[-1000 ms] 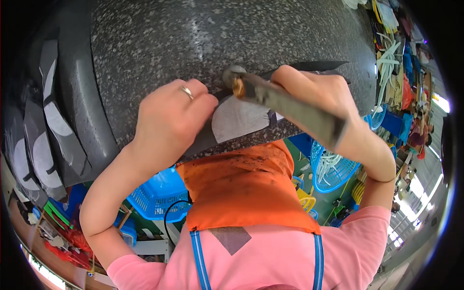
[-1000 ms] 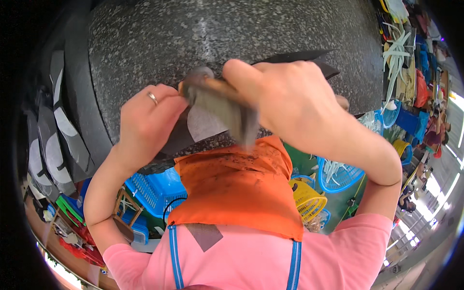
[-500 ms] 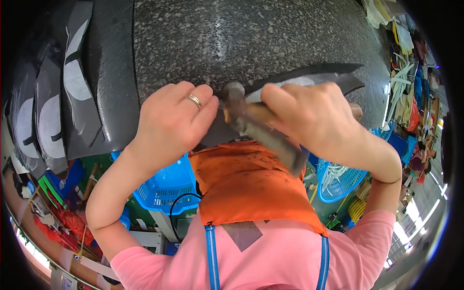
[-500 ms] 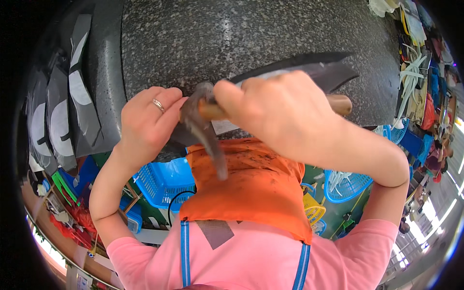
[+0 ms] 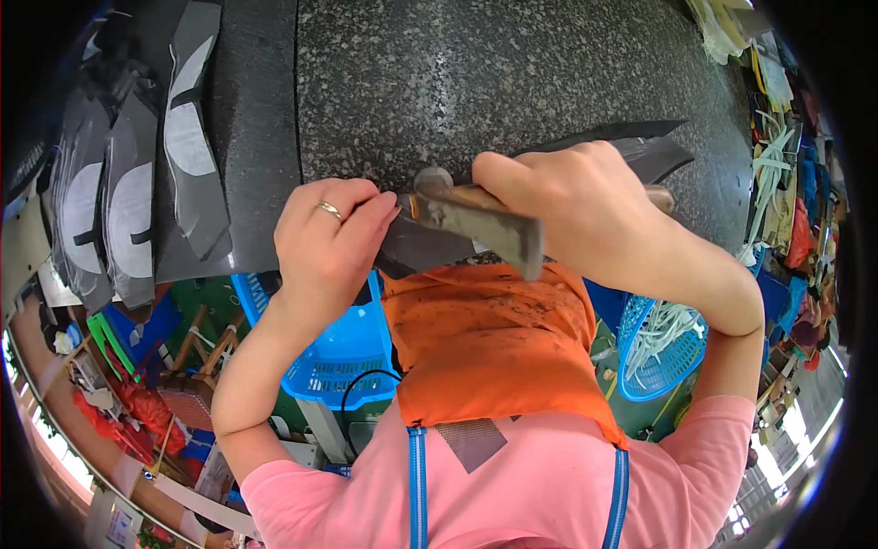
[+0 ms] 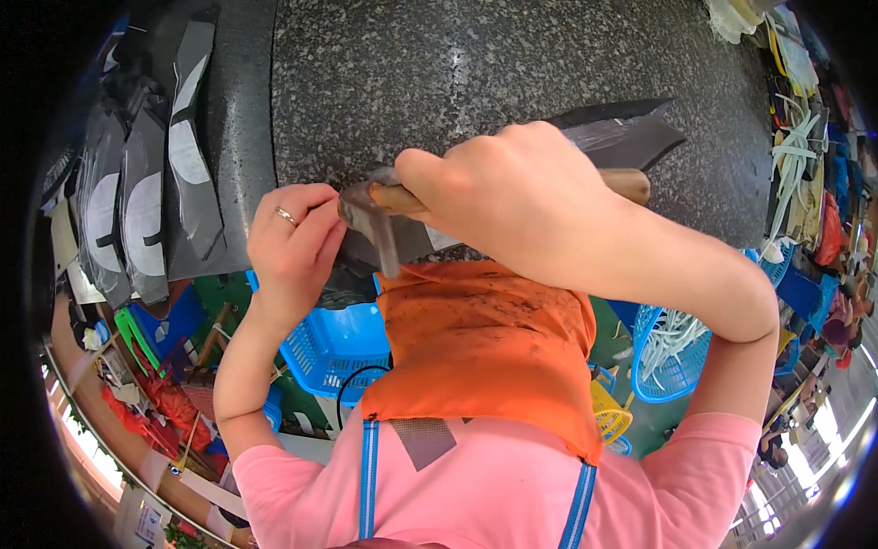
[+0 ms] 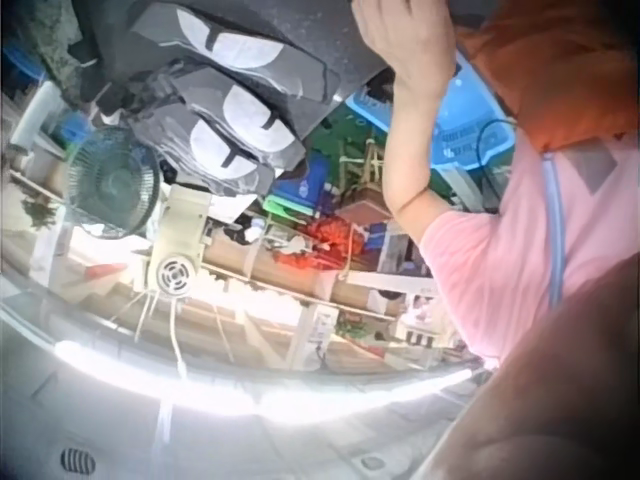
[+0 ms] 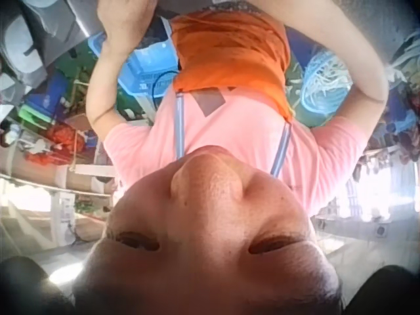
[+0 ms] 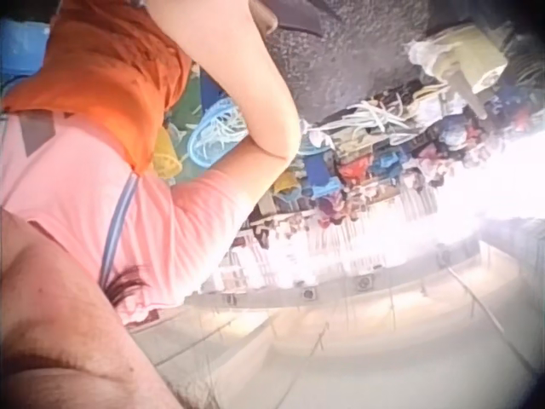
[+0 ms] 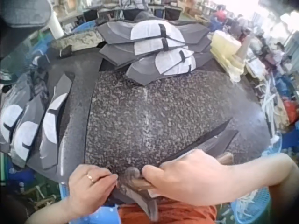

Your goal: The person hammers the edges of leather shoe parts and applies white adhesive strips to them on a granite work surface.

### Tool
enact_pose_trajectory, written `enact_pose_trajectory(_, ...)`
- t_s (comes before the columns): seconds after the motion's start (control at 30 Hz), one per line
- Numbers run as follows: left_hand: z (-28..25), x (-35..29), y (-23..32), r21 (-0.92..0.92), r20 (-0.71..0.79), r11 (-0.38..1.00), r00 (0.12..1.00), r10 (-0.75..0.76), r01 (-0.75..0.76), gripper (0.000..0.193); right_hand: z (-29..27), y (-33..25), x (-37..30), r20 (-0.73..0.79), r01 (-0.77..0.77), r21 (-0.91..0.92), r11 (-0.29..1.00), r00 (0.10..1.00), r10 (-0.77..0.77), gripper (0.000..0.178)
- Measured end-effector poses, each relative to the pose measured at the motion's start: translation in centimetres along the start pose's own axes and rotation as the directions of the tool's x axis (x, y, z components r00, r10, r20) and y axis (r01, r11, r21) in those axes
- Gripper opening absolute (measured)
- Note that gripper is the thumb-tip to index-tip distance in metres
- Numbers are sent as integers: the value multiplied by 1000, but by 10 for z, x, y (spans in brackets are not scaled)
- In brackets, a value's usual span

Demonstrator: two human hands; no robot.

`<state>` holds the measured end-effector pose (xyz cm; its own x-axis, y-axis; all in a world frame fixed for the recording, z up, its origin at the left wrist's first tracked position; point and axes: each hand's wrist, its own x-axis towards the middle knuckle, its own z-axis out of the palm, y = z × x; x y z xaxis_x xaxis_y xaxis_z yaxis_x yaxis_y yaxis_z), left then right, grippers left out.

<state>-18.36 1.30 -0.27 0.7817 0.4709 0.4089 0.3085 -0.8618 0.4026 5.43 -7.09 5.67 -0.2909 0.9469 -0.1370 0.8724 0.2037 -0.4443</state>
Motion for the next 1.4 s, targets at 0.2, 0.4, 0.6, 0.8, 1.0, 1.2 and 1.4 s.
enact_pose_trajectory(0.2, 2, 0, 5, 100, 27, 991, 996, 81, -84, 20, -1, -1, 13, -46, 23, 29, 999, 999, -22, 18)
enact_pose_trajectory(0.4, -4, 5, 8, 157, 112, 985, 992, 49, -66, 21, -11, 28, -12, -200, 21, 17, 1000, 980, -17, 10)
enact_pose_trajectory(0.6, 2, 7, 18, 74, 43, 977, 978, -204, 200, 24, -3, 38, -86, -412, -190, 575, 796, 773, 482, 20)
enact_pose_trajectory(0.8, -1, 14, 22, 328, 208, 918, 965, 162, -224, 29, 24, 60, -112, -555, -222, 644, 732, 523, 647, 20)
enact_pose_trajectory(1.0, -1, 63, 63, 125, 148, 992, 989, 9, -28, 61, 31, 64, -123, -587, -124, 737, 665, 370, 720, 18)
enact_pose_trajectory(1.2, 67, 125, 66, -244, 18, 962, 991, 133, -125, 70, 47, 79, -126, -741, -8, 657, 754, 178, 647, 14)
enact_pose_trajectory(1.4, 31, 282, -7, 608, -467, 789, 841, 273, 82, 69, 26, 72, -115, -578, 2, 808, 589, 193, 793, 17)
